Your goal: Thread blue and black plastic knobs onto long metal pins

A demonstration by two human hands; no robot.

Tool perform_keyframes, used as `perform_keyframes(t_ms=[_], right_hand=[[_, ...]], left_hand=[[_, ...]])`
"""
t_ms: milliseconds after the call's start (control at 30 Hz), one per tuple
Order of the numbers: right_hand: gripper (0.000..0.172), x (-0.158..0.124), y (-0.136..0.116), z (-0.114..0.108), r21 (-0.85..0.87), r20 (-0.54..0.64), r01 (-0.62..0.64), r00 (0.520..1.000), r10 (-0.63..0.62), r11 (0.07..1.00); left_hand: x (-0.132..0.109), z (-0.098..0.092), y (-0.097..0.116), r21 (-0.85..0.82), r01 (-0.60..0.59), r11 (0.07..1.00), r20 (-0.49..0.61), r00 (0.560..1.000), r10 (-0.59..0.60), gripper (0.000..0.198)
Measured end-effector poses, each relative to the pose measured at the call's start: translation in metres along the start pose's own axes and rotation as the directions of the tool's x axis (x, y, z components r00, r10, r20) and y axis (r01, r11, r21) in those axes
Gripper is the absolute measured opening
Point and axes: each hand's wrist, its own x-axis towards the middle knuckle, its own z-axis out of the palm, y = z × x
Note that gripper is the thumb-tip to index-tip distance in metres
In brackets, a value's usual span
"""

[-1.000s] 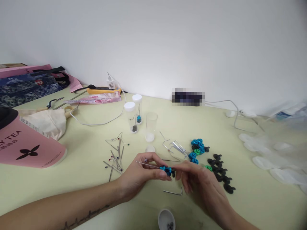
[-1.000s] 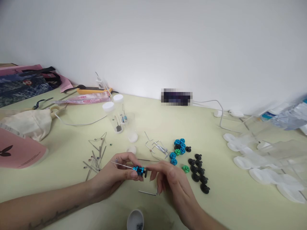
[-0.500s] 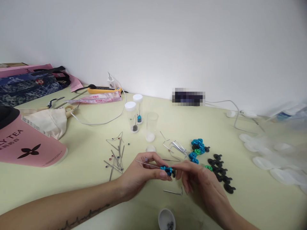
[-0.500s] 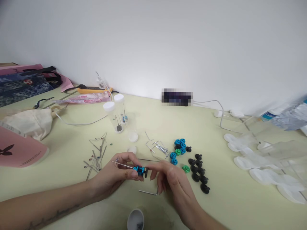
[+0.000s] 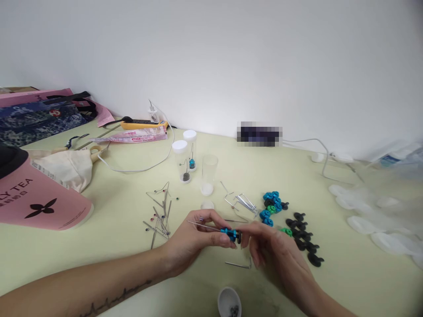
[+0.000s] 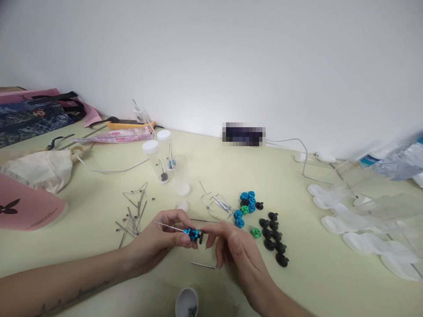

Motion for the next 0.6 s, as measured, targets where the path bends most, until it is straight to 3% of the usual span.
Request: perform_keyframes(t_ms=[600], right_hand=[[0.054, -0.003, 0.0002, 0.0004, 0.062, -0.001, -0.011, 1.0, 0.011, 0.998]], left_hand=[[0.0004, -0.0001, 0.0005, -0.006, -0.007, 1.0, 0.006, 1.0, 0.007, 0.019]])
